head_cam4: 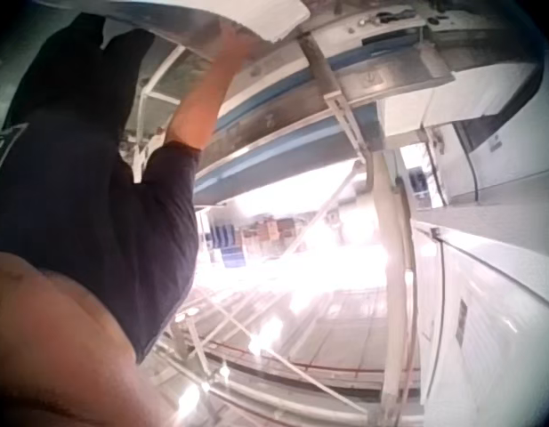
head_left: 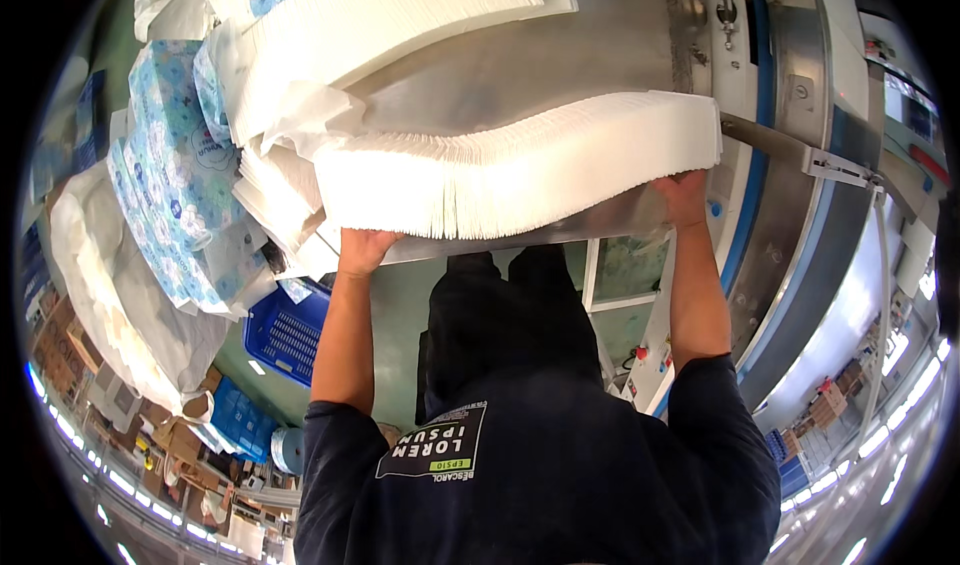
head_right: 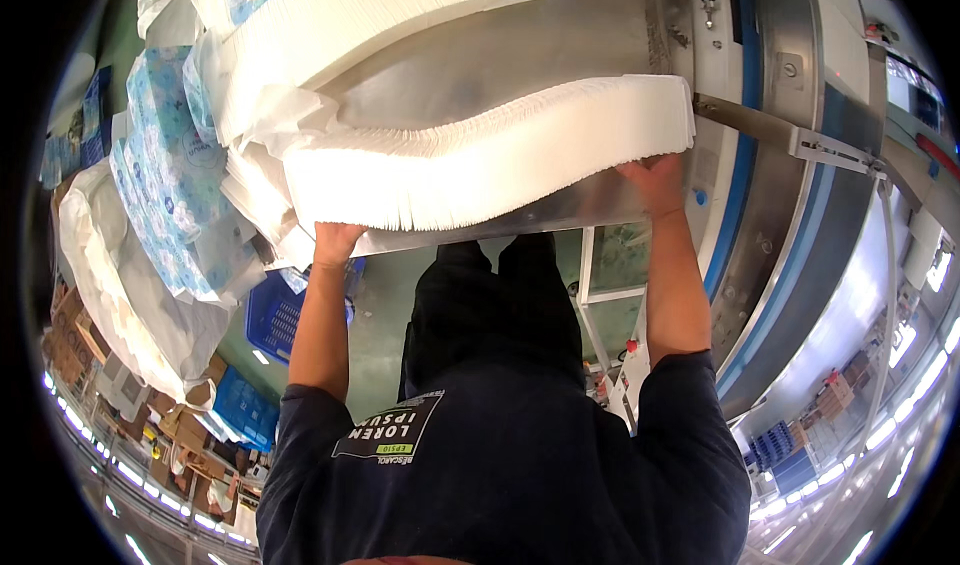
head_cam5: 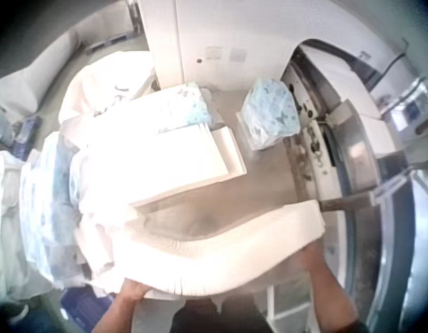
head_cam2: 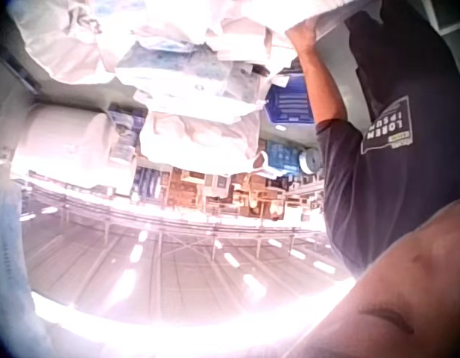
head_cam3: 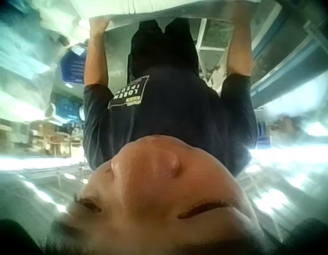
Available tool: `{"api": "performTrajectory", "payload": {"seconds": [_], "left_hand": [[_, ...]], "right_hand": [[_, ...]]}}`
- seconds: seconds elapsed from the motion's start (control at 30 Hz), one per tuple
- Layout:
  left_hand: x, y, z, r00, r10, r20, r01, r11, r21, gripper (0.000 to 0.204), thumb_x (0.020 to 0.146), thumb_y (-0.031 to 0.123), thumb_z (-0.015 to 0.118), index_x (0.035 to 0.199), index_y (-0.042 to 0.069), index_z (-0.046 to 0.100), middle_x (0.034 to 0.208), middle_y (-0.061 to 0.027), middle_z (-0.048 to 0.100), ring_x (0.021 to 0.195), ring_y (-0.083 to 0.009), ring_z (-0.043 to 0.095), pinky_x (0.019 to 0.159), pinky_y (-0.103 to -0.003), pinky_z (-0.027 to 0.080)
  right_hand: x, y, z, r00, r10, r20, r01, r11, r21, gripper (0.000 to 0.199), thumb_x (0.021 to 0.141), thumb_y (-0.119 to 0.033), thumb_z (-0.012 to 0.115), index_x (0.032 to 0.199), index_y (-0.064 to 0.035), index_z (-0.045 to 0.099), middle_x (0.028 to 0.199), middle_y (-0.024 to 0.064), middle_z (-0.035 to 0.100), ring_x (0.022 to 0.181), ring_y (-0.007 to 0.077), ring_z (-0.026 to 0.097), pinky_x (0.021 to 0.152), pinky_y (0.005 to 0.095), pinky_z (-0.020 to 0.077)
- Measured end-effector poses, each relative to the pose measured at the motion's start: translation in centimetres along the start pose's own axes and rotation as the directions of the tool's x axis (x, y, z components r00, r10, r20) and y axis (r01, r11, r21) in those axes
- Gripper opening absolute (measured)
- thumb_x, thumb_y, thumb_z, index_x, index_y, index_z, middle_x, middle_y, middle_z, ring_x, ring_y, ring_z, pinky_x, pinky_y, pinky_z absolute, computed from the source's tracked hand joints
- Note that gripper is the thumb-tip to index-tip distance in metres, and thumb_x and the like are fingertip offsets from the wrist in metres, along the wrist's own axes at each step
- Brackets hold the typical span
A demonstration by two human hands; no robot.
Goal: The person operates a control panel on a production line and then picks up stacks of white tissues and places them onto a moving blue conveyor belt for packaging.
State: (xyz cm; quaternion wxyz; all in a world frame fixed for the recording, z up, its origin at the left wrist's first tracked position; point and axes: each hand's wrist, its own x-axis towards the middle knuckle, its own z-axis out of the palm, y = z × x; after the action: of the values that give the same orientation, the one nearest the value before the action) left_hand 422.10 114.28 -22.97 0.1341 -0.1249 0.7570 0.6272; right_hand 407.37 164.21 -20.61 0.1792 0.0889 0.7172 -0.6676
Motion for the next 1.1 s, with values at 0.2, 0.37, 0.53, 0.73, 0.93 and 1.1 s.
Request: {"api": "performTrajectory", "payload": {"seconds": [0.2,0.37,0.53,0.73,0.93,1.1], "left_hand": [[-0.7,1.2,5.7,0.988,-0.100,-0.122,0.072,0.975,-0.212,0.058,0.074,0.008,0.086,0.124,-0.005,0.060,0.121,-0.0108,0.066,0.111,-0.0229,0.063,0.098,-0.036,0.050],[-2.3,-0.3,7.0,0.975,0.006,-0.221,0.004,0.999,0.042,0.052,0.085,0.018,0.077,0.129,-0.002,0.059,0.128,-0.0165,0.064,0.119,-0.0321,0.059,0.103,-0.043,0.046],[-0.1,-1.4,5.3,0.981,0.056,-0.184,-0.079,0.989,-0.123,0.069,0.083,0.012,0.078,0.142,-0.005,0.046,0.141,-0.0184,0.055,0.130,-0.0308,0.053,0.112,-0.043,0.039],[0.9,5.1,4.6,0.941,-0.010,-0.339,-0.038,0.990,-0.134,0.085,0.087,0.019,0.080,0.150,-0.008,0.031,0.150,-0.0225,0.044,0.136,-0.0304,0.046,0.116,-0.044,0.034],[5.2,6.5,-0.6,0.929,-0.232,-0.289,0.258,0.964,0.056,0.090,0.099,0.051,0.060,0.155,-0.006,0.020,0.155,-0.0274,0.036,0.140,-0.0352,0.040,0.117,-0.042,0.030],[6.9,6.7,-3.2,0.938,-0.208,-0.278,0.267,0.944,0.195,0.094,0.098,0.054,0.059,0.158,-0.004,0.015,0.160,-0.0280,0.028,0.145,-0.0373,0.034,0.119,-0.042,0.028]], "right_hand": [[-1.9,1.2,6.4,0.990,-0.138,0.004,0.137,0.987,0.089,0.071,0.070,-0.008,0.091,0.131,0.0011,0.055,0.124,0.0082,0.065,0.116,0.0211,0.061,0.102,0.0368,0.0477],[-4.2,1.0,8.8,0.987,-0.147,-0.066,0.154,0.981,0.118,0.072,0.072,-0.015,0.092,0.133,-0.0002,0.054,0.125,0.0080,0.063,0.118,0.0201,0.059,0.105,0.0376,0.0453],[-2.3,0.3,8.5,0.987,-0.158,0.022,0.159,0.969,-0.189,0.084,0.072,-0.021,0.092,0.141,-0.0024,0.048,0.139,0.0133,0.057,0.128,0.0265,0.054,0.109,0.0415,0.0424],[-0.6,-5.9,10.4,0.957,-0.288,-0.048,0.248,0.889,-0.385,0.090,0.072,-0.034,0.090,0.142,0.0018,0.045,0.134,0.0194,0.059,0.126,0.0323,0.057,0.107,0.0408,0.0436],[4.2,-11.1,11.6,0.999,0.053,-0.010,-0.042,0.647,-0.761,0.098,0.080,-0.063,0.072,0.144,0.0031,0.037,0.113,0.0248,0.068,0.105,0.0419,0.067,0.093,0.0462,0.0525],[7.8,-8.5,12.9,1.000,0.030,-0.010,-0.026,0.638,-0.770,0.089,0.086,-0.058,0.068,0.147,-0.0010,0.037,0.119,0.0231,0.067,0.105,0.0401,0.068,0.090,0.0487,0.0544]]}}
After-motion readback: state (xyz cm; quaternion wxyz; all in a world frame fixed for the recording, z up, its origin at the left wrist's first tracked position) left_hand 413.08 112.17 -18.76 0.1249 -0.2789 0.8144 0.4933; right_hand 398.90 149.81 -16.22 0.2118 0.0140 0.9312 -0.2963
